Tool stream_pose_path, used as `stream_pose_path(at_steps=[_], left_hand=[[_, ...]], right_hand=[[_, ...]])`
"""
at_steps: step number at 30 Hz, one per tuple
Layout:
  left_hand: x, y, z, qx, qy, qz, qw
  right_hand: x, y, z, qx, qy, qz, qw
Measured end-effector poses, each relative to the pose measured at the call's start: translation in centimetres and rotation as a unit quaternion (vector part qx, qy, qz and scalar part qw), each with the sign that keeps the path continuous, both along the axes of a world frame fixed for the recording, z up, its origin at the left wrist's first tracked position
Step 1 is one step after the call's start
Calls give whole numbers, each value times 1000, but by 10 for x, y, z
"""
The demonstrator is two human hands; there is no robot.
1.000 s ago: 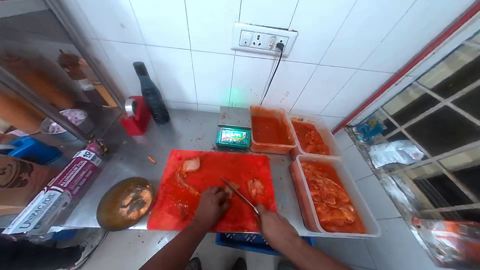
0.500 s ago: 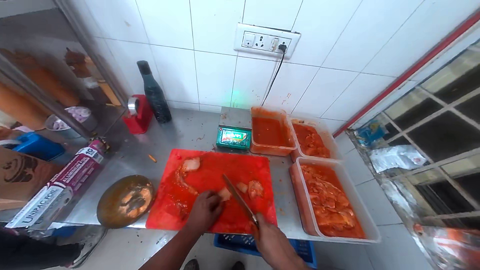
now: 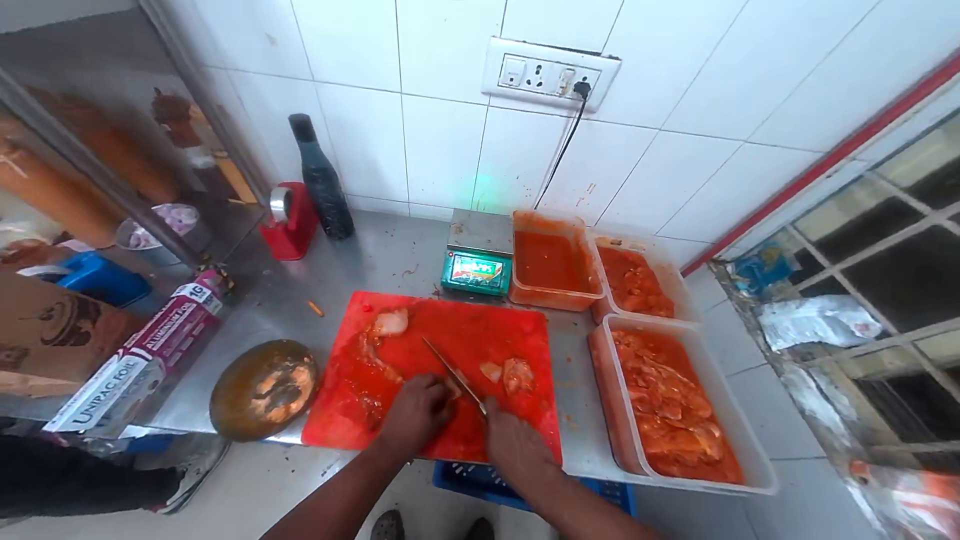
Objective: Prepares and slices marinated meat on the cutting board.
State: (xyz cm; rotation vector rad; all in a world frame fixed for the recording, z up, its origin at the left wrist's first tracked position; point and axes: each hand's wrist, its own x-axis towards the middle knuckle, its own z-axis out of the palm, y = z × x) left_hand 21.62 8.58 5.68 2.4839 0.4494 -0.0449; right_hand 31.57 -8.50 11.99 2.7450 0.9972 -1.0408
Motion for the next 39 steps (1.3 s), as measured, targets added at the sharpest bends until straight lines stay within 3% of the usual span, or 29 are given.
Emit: stream_pose_path(at_steps=[7,14,18,21,28,33,39], left_hand=[[-13,-3,-2,3,-4,36,999],[-26,-2,-1,14,-18,77,997],[-27,-1,-1,14,-14,66,998],[-26,0,0,3,-5,68,998],[-25,3,7,-12,21,35,999],[-41,3,-1,-9,-20,87,996],[-57,-2,-11,1,-50,118,992]], right_hand=[[6,-66,-8,11,2,-123,992],[-19,-52,10,59,43,-38,997],[-33,-35,8,20,39,-10,999],[-33,-42,26,-14,38,-7,999],[-23,14,0,21,26,-13,999],[-6,-48,-4,16,18,-102,994],[-36,-52,9,47,51,-48,996]])
